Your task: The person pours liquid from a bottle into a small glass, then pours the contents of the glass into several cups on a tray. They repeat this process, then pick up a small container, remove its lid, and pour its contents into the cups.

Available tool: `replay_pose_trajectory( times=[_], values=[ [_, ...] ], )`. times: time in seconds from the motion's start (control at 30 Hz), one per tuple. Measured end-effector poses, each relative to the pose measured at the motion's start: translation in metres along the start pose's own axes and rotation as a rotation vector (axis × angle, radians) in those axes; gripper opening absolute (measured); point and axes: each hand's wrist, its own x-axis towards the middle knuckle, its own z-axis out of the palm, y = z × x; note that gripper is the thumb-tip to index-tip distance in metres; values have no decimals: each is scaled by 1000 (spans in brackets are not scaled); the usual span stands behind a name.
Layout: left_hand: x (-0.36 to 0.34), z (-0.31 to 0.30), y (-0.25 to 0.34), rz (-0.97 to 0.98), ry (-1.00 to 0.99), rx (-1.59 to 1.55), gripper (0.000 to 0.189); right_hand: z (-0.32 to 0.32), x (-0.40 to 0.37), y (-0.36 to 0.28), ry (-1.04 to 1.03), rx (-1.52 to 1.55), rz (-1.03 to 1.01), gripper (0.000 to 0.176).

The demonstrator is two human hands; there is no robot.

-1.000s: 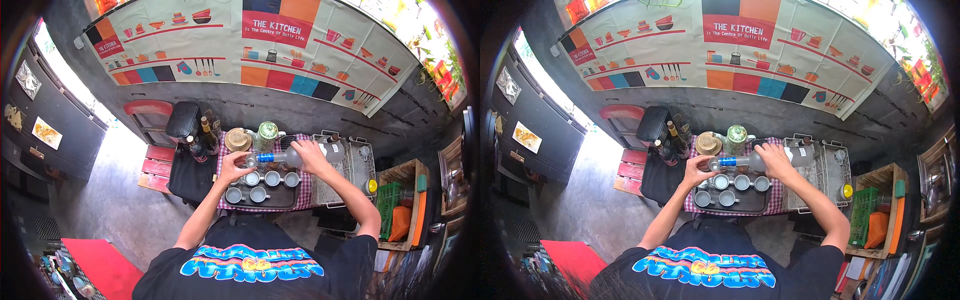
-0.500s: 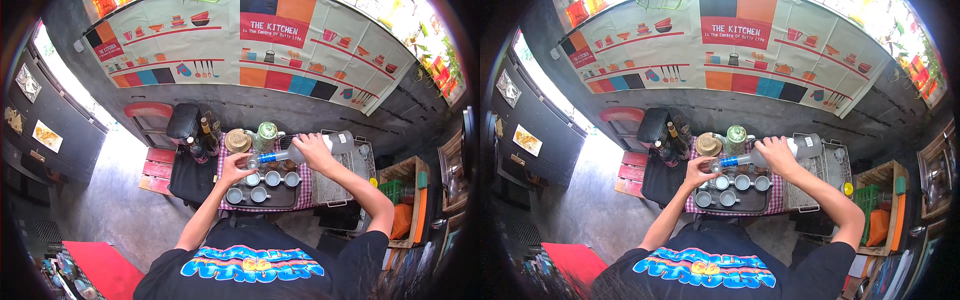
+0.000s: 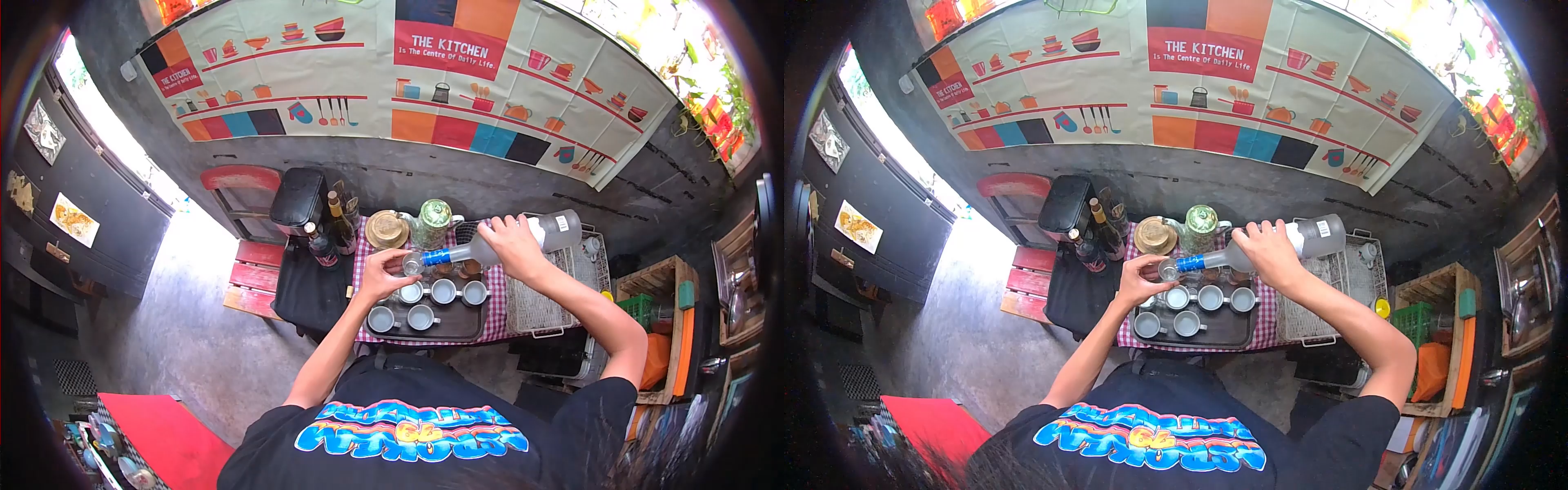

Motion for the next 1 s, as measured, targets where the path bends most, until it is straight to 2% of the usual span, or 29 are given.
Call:
replay_pose_trajectory(
  times=[1.0],
  values=[
    [3, 8, -5, 12, -20, 148, 53, -10, 6, 1, 5, -142, -26, 39]
  ],
)
